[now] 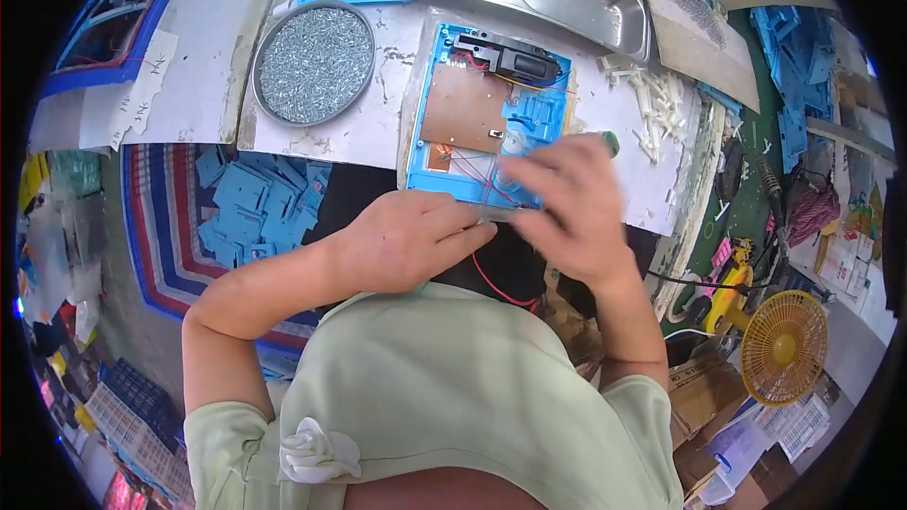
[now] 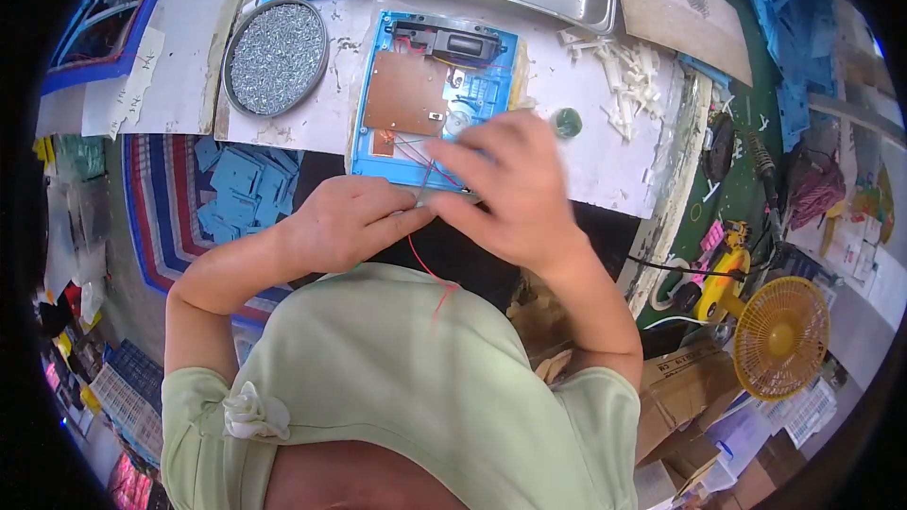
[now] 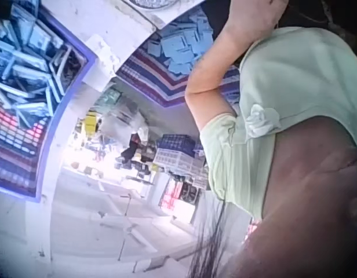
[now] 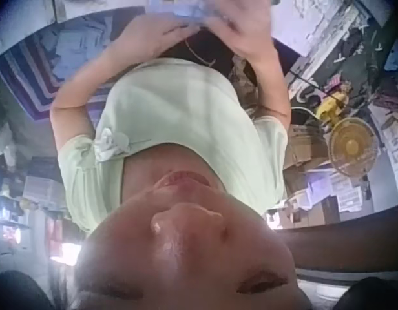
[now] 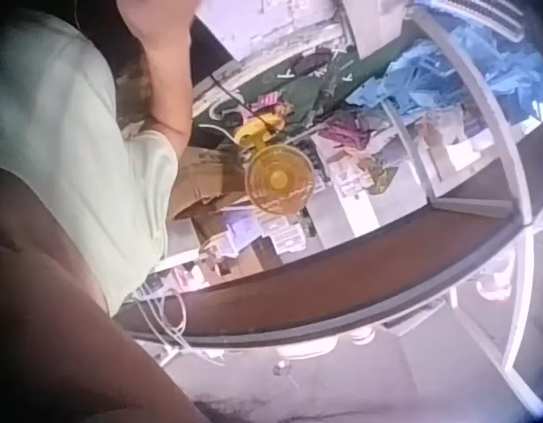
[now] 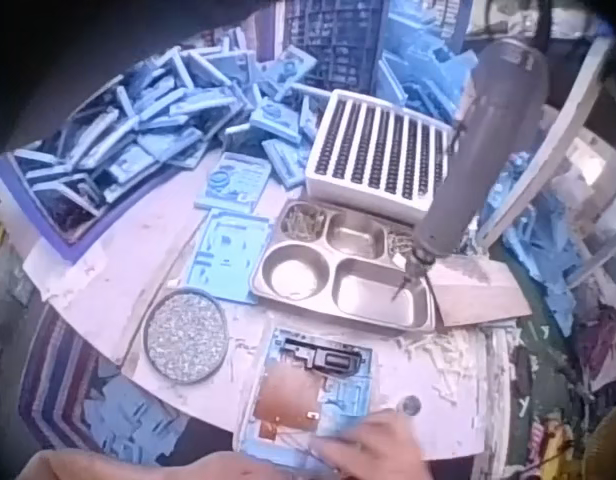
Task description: Soldering and assembling components within a blue plastic electronic device housing.
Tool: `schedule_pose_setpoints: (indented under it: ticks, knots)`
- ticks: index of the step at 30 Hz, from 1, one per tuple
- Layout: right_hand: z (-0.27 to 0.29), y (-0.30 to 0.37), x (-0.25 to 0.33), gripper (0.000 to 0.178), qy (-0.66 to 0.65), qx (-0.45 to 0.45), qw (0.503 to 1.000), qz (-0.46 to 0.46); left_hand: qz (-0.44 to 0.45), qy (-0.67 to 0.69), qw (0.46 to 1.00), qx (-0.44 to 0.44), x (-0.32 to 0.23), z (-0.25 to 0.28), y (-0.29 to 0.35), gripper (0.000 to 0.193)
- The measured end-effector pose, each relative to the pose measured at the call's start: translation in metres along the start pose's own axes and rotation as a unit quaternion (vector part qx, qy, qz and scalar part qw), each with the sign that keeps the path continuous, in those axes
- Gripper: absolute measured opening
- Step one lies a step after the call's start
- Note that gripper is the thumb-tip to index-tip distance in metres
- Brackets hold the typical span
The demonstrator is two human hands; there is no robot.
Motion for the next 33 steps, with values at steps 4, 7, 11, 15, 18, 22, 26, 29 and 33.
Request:
schedule_pose_setpoints:
  ticks: [4, 7, 11, 15, 18, 22, 26, 29, 33]
  knots:
    - [-0.042, 0.003, 0.003, 0.036, 0.069, 0.033, 0.997, -0.01, 0.07, -0.05, 0.996, -0.026, 0.019, 0.019, 0.028, 0.033]
    - [-0.053, -0.006, 0.016, 0.032, 0.086, 0.004, 0.996, -0.024, 0.233, -0.083, 0.963, -0.105, 0.051, 0.043, 0.059, 0.013]
    - [-0.067, -0.003, 0.031, 0.032, 0.071, 0.004, 0.997, -0.016, 0.215, -0.043, 0.975, 0.026, 0.025, 0.005, 0.068, 0.013]
    - [-0.076, -0.003, 0.031, 0.03, 0.075, 0.009, 0.996, -0.053, 0.17, 0.096, 0.976, 0.099, 0.009, -0.01, 0.069, 0.014]
    - [-0.078, -0.003, 0.032, 0.026, 0.097, 0.003, 0.993, -0.062, 0.193, 0.121, 0.973, 0.027, 0.026, 0.028, 0.053, 0.019]
    - [-0.072, -0.007, 0.035, 0.026, 0.111, 0.027, 0.992, -0.049, 0.144, 0.022, 0.988, -0.055, 0.054, 0.033, 0.048, 0.028]
    - [-0.017, -0.042, -0.015, 0.023, -0.06, 0.11, 0.989, -0.074, 0.082, 0.044, 0.995, -0.04, 0.055, 0.028, 0.054, 0.028]
    - [0.098, -0.1, -0.138, 0.017, -0.045, -0.08, 0.959, -0.269, 0.075, 0.07, 0.994, -0.039, 0.059, 0.026, 0.05, 0.028]
    - [0.174, -0.196, -0.195, 0.014, 0.263, -0.265, 0.923, -0.094, 0.079, 0.093, 0.992, -0.029, 0.063, 0.024, 0.045, 0.029]
Point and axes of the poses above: each hand's wrist, its own y-axis away from the middle knuckle, its own z-axis out of the back of the hand, x = y × z, the point moved 10 cm from there along -y, towards the middle knuckle, and after that the axes turned 13 degrees about -z, right-handed, at the moved point
